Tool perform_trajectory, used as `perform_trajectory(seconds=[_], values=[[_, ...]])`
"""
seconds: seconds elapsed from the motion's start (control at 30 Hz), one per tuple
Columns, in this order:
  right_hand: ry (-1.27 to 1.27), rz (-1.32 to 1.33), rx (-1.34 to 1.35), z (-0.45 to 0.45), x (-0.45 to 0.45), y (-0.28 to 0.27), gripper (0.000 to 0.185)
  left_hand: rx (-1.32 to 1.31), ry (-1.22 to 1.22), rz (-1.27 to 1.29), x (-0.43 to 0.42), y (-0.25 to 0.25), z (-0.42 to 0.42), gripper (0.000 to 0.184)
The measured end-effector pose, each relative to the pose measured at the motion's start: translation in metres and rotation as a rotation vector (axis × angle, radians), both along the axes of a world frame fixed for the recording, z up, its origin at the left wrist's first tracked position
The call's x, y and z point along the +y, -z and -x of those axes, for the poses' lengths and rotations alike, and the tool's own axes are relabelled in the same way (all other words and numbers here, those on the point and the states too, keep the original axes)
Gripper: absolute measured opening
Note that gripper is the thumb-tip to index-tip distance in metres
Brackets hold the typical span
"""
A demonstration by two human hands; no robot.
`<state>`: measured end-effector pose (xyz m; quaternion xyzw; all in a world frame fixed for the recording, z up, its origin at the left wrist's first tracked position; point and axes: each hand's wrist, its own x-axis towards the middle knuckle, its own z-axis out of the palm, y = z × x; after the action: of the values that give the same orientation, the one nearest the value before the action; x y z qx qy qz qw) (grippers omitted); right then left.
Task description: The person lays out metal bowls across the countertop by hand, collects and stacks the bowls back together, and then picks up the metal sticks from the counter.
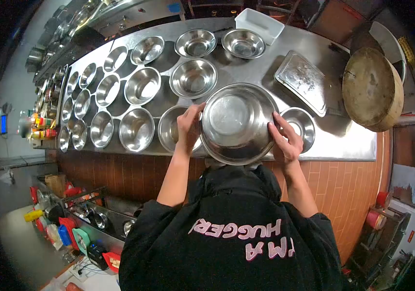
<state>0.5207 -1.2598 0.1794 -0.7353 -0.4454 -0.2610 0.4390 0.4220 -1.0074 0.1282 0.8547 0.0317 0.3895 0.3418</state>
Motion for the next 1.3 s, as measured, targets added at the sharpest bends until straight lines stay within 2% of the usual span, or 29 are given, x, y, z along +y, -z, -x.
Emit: perform_trajectory(seconds=[0.07,0.17,0.2,0.23,0.27,0.3,0.33,0.37,0.4,0.43,0.47,0.5,0.53,0.57,0.6,0.63,0.67,0.7,0.77,0.9,0.97,1.0,1.03,1.1,1.17,1.23,1.3], values=[[0.007,0.011,0.009,-0.005,-0.001,0.009,0.027,0.136,0.034,0.102,0.006,0.007,0.004,0.019],[0.015,0.059,0.076,-0.014,-0.011,0.023,0.03,0.064,0.105,0.021,0.009,-0.012,0.002,0.016],[0.026,0.073,0.398,-0.014,-0.016,0.032,0.028,0.243,0.153,0.14,0.012,-0.018,0.008,0.009],[0.037,0.088,0.719,-0.015,-0.021,0.042,0.026,0.242,0.15,0.141,0.009,-0.032,0.009,0.009],[-0.023,0.038,0.898,-0.018,-0.023,0.055,0.02,0.318,0.17,0.187,0.005,-0.047,0.008,0.008],[-0.026,0.04,0.898,-0.019,-0.019,0.071,0.02,0.393,0.189,0.233,0.003,-0.058,0.008,0.011],[-0.08,-0.12,1.068,-0.018,-0.012,0.084,0.021,0.459,0.275,0.348,0.004,-0.062,0.005,0.017],[-0.134,-0.286,1.232,-0.019,-0.01,0.094,0.022,0.457,0.273,0.347,0.002,-0.068,0.002,0.017],[-0.216,-0.216,1.375,-0.02,-0.012,0.091,0.025,0.527,0.322,0.554,-0.003,-0.077,-0.003,0.018],[-0.22,-0.212,1.375,-0.019,-0.014,0.092,0.025,0.595,0.368,0.765,-0.01,-0.085,-0.008,0.02],[-0.278,-0.177,1.629,-0.018,-0.015,0.095,0.025,0.627,0.299,0.816,-0.019,-0.096,-0.016,0.022],[-0.334,-0.135,1.884,-0.016,-0.017,0.096,0.025,0.626,0.294,0.82,-0.028,-0.11,-0.024,0.022],[-0.249,-0.201,1.988,-0.001,-0.001,0.063,0.019,0.717,0.187,0.727,-0.038,-0.123,-0.033,0.025],[-0.248,-0.19,1.993,0.003,-0.006,0.079,0.019,0.804,0.079,0.634,-0.045,-0.132,-0.041,0.029],[-0.471,-0.335,2.238,0.007,-0.013,0.108,0.017,0.805,0.074,0.645,-0.048,-0.136,-0.051,0.029],[-0.701,-0.501,2.468,0.014,-0.015,0.111,0.019,0.867,0.072,0.498,-0.05,-0.136,-0.063,0.033],[-0.804,-0.547,2.526,0.018,-0.016,0.114,0.023,0.925,0.075,0.354,-0.053,-0.133,-0.074,0.038],[-0.838,-0.557,2.565,0.022,-0.02,0.137,0.024,0.926,0.081,0.371,-0.055,-0.125,-0.083,0.038],[-0.78,-0.678,2.7,0.024,-0.015,0.128,0.023,1.005,0.07,0.327,-0.053,-0.111,-0.101,0.043],[-0.84,-0.597,2.546,0.017,-0.028,0.119,0.017,0.954,0.192,0.428,-0.047,-0.098,-0.103,0.037],[-0.294,-0.497,2.262,0.009,-0.035,0.105,0.01,0.952,0.223,0.485,-0.039,-0.093,-0.097,0.031],[-0.348,-0.44,2.131,0.001,-0.038,0.088,0.009,0.9,0.237,0.593,-0.034,-0.081,-0.096,0.031],[-0.136,-0.386,1.999,-0.011,-0.037,0.092,0.009,0.845,0.251,0.698,-0.029,-0.071,-0.094,0.03],[0.028,-0.281,1.827,-0.032,-0.034,0.091,0.008,0.817,0.216,0.742,-0.024,-0.054,-0.085,0.029],[0.005,-0.336,1.769,-0.056,-0.03,0.114,0.012,0.725,0.094,0.815,-0.021,-0.04,-0.073,0.036],[0.073,-0.297,1.532,-0.071,-0.019,0.125,0.01,0.705,0.086,0.89,-0.021,-0.024,-0.058,0.039],[0.064,-0.339,1.475,-0.088,-0.003,0.144,0.009,0.696,0.078,0.963,-0.021,-0.014,-0.038,0.042]])
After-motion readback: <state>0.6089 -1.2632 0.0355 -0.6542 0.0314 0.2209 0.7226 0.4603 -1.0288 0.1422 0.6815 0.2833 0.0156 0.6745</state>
